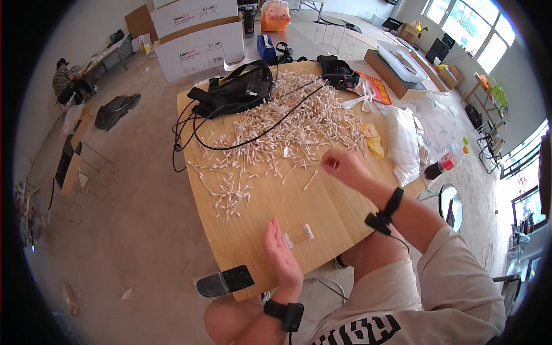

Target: The recorder is sorting and aligning cotton swabs on a wooden table into organized rows.

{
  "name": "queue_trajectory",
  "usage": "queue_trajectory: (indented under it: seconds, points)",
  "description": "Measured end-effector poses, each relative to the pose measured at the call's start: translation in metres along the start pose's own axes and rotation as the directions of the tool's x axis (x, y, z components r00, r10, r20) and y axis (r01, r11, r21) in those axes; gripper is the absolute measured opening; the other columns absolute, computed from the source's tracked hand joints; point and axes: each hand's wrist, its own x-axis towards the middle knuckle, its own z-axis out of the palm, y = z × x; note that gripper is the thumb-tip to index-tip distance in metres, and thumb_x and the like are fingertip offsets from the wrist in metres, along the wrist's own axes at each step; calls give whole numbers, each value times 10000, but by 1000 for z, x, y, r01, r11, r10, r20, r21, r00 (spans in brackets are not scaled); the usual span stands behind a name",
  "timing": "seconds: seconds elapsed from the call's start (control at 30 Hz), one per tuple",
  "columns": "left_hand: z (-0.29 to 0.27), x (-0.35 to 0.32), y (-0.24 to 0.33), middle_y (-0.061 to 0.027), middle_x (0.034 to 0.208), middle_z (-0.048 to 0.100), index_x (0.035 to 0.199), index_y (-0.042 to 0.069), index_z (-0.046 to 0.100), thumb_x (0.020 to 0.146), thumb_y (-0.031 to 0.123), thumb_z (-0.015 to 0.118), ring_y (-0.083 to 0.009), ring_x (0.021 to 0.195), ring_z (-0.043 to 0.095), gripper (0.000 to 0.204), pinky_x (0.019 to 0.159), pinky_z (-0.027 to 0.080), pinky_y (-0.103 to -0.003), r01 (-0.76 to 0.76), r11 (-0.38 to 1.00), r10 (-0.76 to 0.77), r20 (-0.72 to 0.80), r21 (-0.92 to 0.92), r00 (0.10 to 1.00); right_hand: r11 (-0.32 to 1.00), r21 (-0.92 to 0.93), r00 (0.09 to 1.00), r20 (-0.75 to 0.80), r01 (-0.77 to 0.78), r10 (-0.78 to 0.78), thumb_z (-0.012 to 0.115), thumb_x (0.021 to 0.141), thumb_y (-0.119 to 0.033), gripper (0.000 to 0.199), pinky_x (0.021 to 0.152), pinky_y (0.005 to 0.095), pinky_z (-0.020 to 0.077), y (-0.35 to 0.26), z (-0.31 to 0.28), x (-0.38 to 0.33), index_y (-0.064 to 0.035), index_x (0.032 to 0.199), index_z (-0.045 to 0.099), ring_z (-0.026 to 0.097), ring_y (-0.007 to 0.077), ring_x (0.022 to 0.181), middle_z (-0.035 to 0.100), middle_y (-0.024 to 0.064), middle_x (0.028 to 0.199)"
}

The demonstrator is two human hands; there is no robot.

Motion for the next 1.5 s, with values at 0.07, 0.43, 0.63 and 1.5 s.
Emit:
queue_trajectory:
  seconds: [0.07, 0.43, 0.63, 1.5]
  points:
    - [-2, 0, -2, -196, 1643, 278, 1578, -3, 243, 1072, 584, 261, -296, 1545, 221, 776, 1268, 91, -435, -9, 1000, 9, -1, 13, 1000, 995, 61, 976, 197, 83, -94, 734, 877, -89, 102, 723, 322, 540, -28, 10, -32, -43, 956, 689, 658, 195, 827, 665, 72, 867]
    - [1, 1, -4, -181, 1645, 283, 1582, 16, 244, 1066, 597, 253, -302, 1545, 222, 777, 1263, 117, -442, -15, 999, 16, -10, 35, 1000, 978, 179, 951, 272, 103, -150, 745, 874, -80, 108, 732, 326, 554, -40, 49, -89, -47, 964, 694, 658, 233, 871, 627, 81, 938]
    - [1, 2, -3, -199, 1646, 271, 1585, 11, 235, 1066, 595, 246, -325, 1546, 211, 781, 1263, 118, -454, -36, 998, 35, 1, 55, 999, 993, 78, 958, 264, 92, -110, 771, 852, -160, 90, 771, 358, 487, -41, 59, -96, -129, 916, 716, 657, 172, 813, 637, 3, 857]
    - [4, 2, -2, -193, 1651, 278, 1591, 25, 243, 1062, 598, 249, -297, 1550, 212, 780, 1251, 104, -433, -28, 998, 29, -9, 53, 1000, 972, 61, 934, 269, 227, -236, 657, 975, -247, 107, 887, 370, 365, -27, 61, -95, -181, 979, 741, 615, 186, 997, 662, -13, 937]
